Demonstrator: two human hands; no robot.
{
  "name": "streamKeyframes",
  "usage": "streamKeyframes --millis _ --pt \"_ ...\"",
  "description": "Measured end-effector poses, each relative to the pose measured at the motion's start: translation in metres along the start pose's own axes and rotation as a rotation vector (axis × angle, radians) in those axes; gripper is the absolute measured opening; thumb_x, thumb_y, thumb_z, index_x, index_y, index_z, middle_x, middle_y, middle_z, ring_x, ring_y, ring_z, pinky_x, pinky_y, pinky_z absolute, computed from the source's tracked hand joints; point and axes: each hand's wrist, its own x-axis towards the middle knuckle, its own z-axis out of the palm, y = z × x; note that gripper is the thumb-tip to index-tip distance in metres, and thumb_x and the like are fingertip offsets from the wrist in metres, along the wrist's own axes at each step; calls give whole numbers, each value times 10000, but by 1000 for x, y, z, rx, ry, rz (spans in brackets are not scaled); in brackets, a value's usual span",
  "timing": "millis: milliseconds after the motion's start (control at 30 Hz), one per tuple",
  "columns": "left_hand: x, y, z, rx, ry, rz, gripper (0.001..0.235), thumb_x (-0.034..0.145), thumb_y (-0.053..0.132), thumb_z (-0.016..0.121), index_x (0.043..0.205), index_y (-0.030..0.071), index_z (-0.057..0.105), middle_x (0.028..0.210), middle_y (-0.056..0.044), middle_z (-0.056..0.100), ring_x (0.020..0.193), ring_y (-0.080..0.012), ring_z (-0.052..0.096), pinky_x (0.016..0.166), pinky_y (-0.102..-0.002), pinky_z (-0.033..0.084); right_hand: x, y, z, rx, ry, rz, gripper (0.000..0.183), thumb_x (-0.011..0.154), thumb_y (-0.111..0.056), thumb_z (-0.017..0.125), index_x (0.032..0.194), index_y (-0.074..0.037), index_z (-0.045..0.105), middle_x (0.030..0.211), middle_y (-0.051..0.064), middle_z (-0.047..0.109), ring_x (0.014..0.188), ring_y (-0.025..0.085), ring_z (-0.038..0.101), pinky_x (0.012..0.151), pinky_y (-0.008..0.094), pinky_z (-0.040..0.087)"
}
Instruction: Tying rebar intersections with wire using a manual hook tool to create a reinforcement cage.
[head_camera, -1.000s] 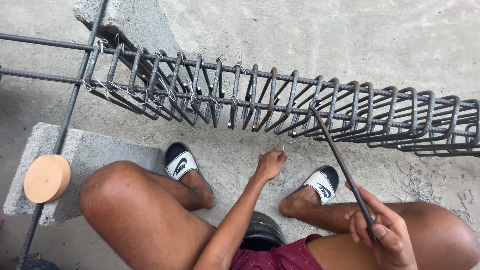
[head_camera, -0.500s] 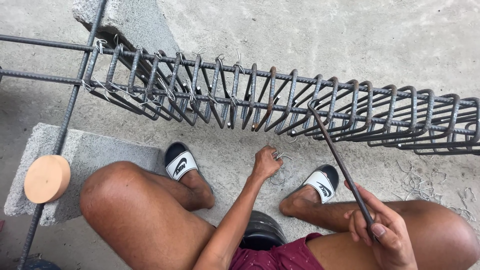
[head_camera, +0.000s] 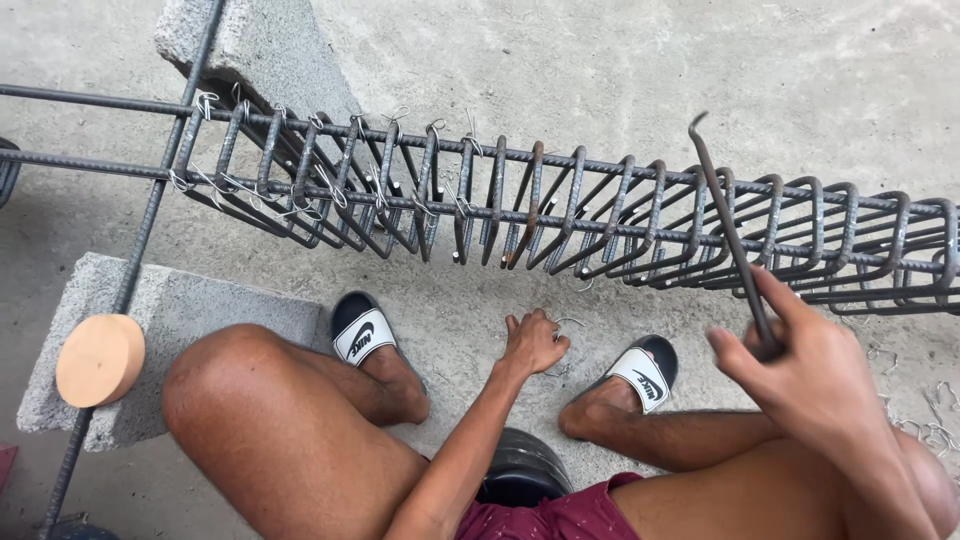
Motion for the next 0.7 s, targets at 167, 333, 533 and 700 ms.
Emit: streamKeyframes --millis 167,333,533,700 --pt "-7 5 3 79 -55 57 370 1015 290 521 926 53 790 1130 -195 595 857 -305 639 1040 -610 288 46 -39 11 -213 -82 -50 939 851 -544 657 1593 -65 340 782 150 765 500 229 697 360 334 530" --pt "0 -1 18 271 -74 145 321 932 380 558 921 163 793 1209 -175 547 1139 -422 631 1103 -708 218 64 -43 43 -216 -124 -109 995 871 -621 604 1601 -27 281 824 283 766 889 476 769 902 590 557" --pt "5 21 -2 168 -98 229 355 951 353 500 836 114 736 934 -190 671 1041 -412 656 1085 -686 204 67 -50 44 -301 -144 -117 1082 844 -657 557 1630 -34 154 963 302 764 1028 518 726 913 612 519" --pt "-11 39 -14 243 -126 256 358 921 386 516 808 143 753 904 -145 722 1056 -364 648 1099 -707 190 70 -50 46 -315 -139 -139 1073 900 -709 468 1640 -14 124 883 276 756 971 494 743 889 599 540"
